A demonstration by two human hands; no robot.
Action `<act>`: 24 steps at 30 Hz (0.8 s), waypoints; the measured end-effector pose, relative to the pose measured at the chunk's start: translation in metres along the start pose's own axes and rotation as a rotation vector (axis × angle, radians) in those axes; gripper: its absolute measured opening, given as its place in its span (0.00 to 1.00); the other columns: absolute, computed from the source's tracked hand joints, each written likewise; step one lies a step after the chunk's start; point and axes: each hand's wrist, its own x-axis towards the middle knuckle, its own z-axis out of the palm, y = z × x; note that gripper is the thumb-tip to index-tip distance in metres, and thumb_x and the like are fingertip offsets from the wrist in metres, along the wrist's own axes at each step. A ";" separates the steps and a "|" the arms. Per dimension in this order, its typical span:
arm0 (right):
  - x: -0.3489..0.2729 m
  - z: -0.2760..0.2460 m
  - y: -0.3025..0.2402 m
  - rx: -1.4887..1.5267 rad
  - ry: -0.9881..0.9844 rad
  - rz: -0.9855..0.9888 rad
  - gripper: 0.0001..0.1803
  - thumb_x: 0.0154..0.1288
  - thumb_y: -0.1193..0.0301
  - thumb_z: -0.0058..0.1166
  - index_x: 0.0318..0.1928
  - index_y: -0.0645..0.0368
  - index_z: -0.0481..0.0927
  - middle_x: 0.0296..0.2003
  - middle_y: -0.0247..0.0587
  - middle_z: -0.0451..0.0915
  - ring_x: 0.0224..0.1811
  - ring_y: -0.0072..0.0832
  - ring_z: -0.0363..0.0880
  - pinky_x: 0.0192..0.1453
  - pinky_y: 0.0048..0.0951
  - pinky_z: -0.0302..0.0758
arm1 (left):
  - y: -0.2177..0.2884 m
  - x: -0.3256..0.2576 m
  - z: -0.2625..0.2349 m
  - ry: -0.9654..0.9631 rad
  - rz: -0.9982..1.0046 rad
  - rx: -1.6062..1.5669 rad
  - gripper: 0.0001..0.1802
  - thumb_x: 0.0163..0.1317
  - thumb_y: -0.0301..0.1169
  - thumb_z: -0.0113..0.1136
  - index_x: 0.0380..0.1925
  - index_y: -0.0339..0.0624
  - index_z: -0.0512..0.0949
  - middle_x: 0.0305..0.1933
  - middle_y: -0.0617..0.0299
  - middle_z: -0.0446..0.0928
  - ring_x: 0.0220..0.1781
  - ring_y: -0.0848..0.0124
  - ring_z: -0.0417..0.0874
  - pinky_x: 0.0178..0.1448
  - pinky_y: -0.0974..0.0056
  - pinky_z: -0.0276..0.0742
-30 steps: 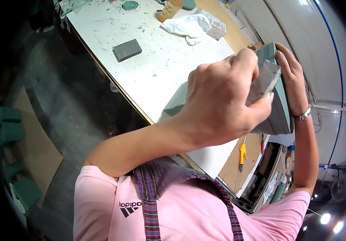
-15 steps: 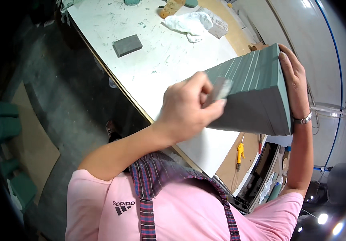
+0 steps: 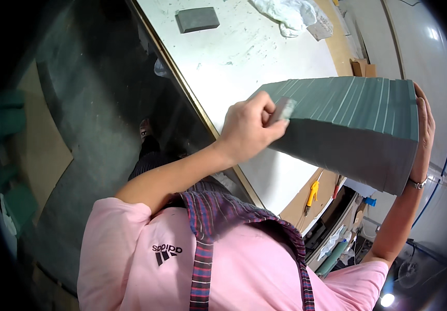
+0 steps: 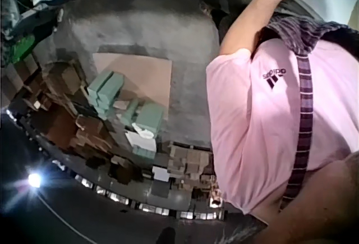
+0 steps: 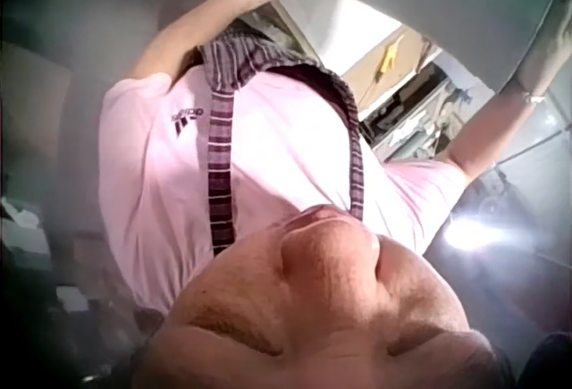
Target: The person sands the edges of several stacked green panels with a sanding block and then wipes the panels and the work surface with a white cloth.
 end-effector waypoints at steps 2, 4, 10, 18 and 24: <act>0.004 -0.002 0.005 -0.044 -0.007 -0.001 0.32 0.72 0.51 0.45 0.63 0.66 0.72 0.54 0.51 0.78 0.56 0.31 0.77 0.59 0.29 0.73 | -0.040 -0.005 -0.003 0.046 -0.137 0.072 0.14 0.55 0.34 0.67 0.27 0.37 0.73 0.20 0.59 0.78 0.22 0.71 0.79 0.28 0.67 0.74; 0.005 -0.002 0.006 -0.089 -0.013 0.007 0.33 0.72 0.48 0.43 0.63 0.64 0.73 0.56 0.55 0.77 0.59 0.35 0.76 0.62 0.33 0.73 | -0.088 -0.009 -0.009 0.082 -0.317 0.243 0.17 0.54 0.40 0.67 0.27 0.37 0.75 0.21 0.54 0.79 0.25 0.61 0.82 0.33 0.60 0.77; 0.009 -0.022 0.031 -0.159 -0.015 -0.046 0.33 0.70 0.44 0.42 0.61 0.56 0.76 0.58 0.53 0.76 0.62 0.36 0.76 0.62 0.42 0.77 | -0.092 -0.008 -0.018 0.065 -0.377 0.261 0.16 0.57 0.39 0.67 0.31 0.34 0.80 0.26 0.53 0.83 0.30 0.66 0.86 0.38 0.63 0.79; 0.017 -0.032 0.046 -0.263 -0.091 -0.294 0.30 0.72 0.47 0.39 0.62 0.55 0.75 0.60 0.51 0.75 0.62 0.36 0.76 0.62 0.39 0.78 | -0.110 -0.015 -0.020 -0.002 -0.549 0.240 0.18 0.58 0.37 0.65 0.18 0.32 0.78 0.21 0.50 0.80 0.27 0.59 0.85 0.36 0.59 0.79; 0.003 -0.018 0.021 -0.213 -0.029 -0.112 0.33 0.73 0.48 0.40 0.63 0.62 0.72 0.59 0.53 0.75 0.61 0.36 0.75 0.63 0.38 0.75 | -0.071 -0.018 -0.004 0.051 -0.465 -0.155 0.13 0.62 0.30 0.64 0.29 0.27 0.79 0.23 0.55 0.82 0.23 0.73 0.84 0.27 0.69 0.78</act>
